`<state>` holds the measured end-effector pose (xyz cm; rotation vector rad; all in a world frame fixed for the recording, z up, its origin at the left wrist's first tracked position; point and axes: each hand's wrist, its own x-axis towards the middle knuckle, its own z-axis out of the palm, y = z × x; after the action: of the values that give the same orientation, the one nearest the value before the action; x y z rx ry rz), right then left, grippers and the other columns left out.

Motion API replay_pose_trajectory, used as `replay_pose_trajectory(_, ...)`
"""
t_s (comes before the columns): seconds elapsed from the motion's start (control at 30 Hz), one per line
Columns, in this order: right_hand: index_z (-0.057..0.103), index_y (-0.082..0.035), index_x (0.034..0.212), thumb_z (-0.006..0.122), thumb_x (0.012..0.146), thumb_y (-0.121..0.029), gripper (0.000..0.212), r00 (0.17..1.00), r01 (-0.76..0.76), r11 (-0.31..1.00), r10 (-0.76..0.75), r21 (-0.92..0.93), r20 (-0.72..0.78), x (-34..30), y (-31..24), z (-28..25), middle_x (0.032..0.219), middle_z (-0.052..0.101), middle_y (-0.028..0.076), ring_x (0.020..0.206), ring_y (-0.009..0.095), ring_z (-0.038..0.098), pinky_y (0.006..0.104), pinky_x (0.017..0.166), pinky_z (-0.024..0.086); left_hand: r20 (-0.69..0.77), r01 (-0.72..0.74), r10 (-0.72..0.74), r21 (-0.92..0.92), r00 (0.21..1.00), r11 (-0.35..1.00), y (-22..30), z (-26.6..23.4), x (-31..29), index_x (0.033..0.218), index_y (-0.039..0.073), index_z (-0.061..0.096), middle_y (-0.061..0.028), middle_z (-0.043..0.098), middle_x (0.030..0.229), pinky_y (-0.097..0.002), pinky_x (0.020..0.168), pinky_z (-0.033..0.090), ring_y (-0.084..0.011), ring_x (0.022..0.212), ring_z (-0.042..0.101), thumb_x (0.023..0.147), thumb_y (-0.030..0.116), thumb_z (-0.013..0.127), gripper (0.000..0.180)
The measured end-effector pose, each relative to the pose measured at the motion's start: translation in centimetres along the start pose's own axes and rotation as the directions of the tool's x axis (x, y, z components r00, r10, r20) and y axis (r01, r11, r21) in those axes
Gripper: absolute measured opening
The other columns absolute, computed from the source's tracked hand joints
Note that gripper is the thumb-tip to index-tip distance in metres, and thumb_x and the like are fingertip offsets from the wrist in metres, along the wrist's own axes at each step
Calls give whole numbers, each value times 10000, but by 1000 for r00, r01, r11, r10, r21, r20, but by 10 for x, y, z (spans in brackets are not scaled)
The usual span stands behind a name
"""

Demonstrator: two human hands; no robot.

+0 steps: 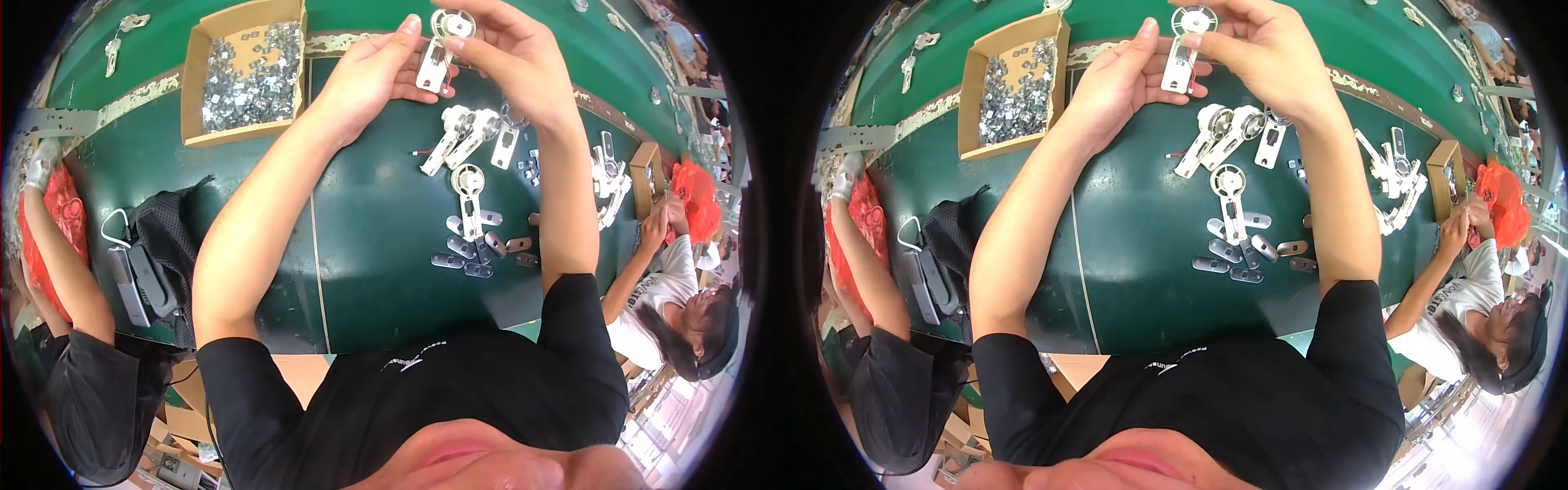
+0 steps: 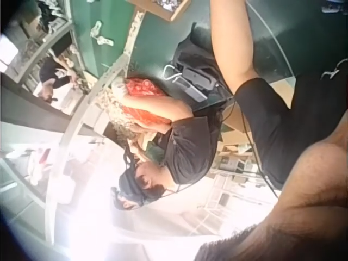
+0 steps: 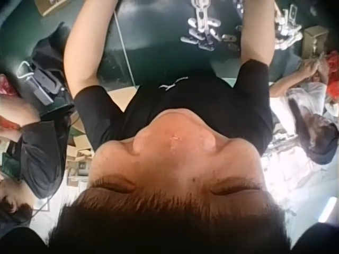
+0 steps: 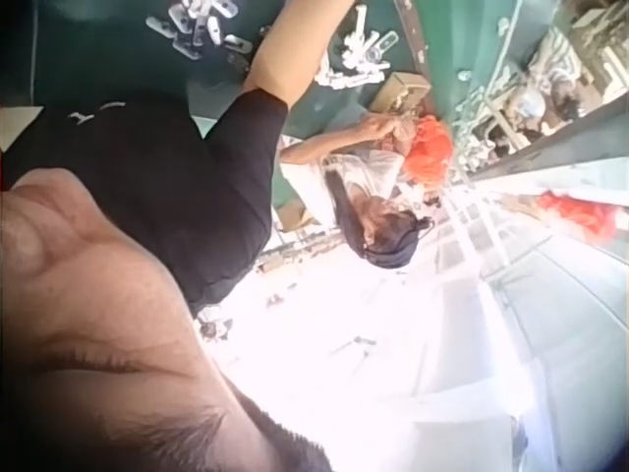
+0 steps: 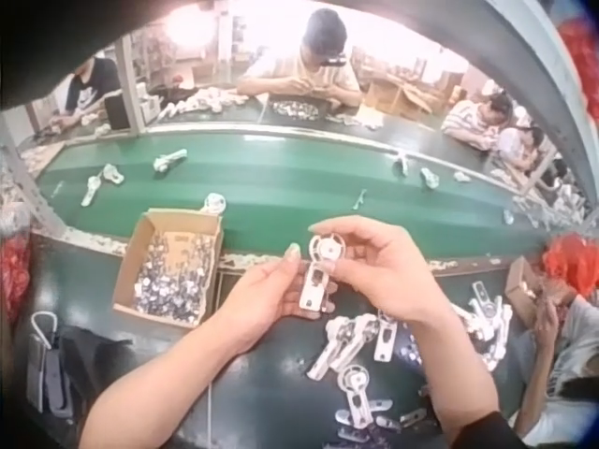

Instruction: The person assembles hardware units by hand, taking metal plates and plastic housings from cardboard containers and a parts box and joining them with screws.

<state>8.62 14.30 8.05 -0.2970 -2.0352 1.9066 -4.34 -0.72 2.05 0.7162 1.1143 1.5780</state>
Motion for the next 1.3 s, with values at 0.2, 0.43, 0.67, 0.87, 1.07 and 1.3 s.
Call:
replay_pose_trajectory(0.2, 612, 57, 1309, 618, 970, 94, 342, 995, -95, 995, 95, 18, -17, 6, -5, 8, 1081, 707, 88, 926, 135, 685, 273, 806, 577, 19, -6, 6, 1, 1000, 1000, 3, -4, 3, 1320, -33, 610, -206, 725, 1184, -336, 891, 583, -267, 1021, 736, 1118, 540, 329, 669)
replay_pose_trajectory(0.43, 611, 49, 1289, 620, 975, 85, 316, 998, -54, 998, 54, 17, 9, 10, 3, 6, 1080, 699, 79, 931, 133, 678, 270, 819, 570, 24, 85, -82, -188, 996, 978, -1, -6, 7, 1342, -52, 572, -165, 711, 1089, -318, 860, 583, -235, 983, 720, 1052, 319, 550, 471)
replay_pose_trajectory(0.67, 623, 28, 1257, 638, 973, 71, 288, 999, -34, 999, 34, -24, 20, 11, 9, 4, 1055, 691, 54, 937, 117, 670, 265, 825, 563, -12, -123, 125, 95, 992, 988, -12, -1, 2, 1197, -11, 625, -159, 744, 1103, -309, 893, 599, -212, 1014, 738, 1022, 141, 672, 237)
replay_pose_trajectory(0.87, 638, 14, 1226, 597, 944, 92, 295, 995, 94, 942, -94, -322, 16, 4, 3, 14, 1017, 687, 34, 871, 78, 644, 231, 769, 538, -160, -104, 111, 51, 981, 993, -14, 9, 5, 1094, -42, 604, -161, 751, 1035, -299, 814, 632, -207, 927, 757, 993, -15, 644, 111)
replay_pose_trajectory(1.07, 675, -13, 1182, 631, 887, 70, 310, 983, 147, 820, -181, -554, -7, 5, 1, 13, 960, 678, 59, 779, 108, 633, 254, 720, 527, -234, -106, 140, 151, 962, 983, -19, 15, 6, 1164, -67, 607, -150, 754, 1055, -302, 820, 629, -203, 940, 754, 983, -7, 660, 198)
replay_pose_trajectory(1.3, 690, -16, 1162, 701, 879, 9, 284, 804, 587, 749, -585, -308, 109, 6, 6, -1, 955, 683, 84, 765, 141, 639, 283, 721, 535, -201, -219, 365, 515, 909, 829, -27, 13, 7, 1266, 6, 679, -58, 758, 1003, -275, 799, 587, -126, 896, 721, 904, 51, 777, 377)
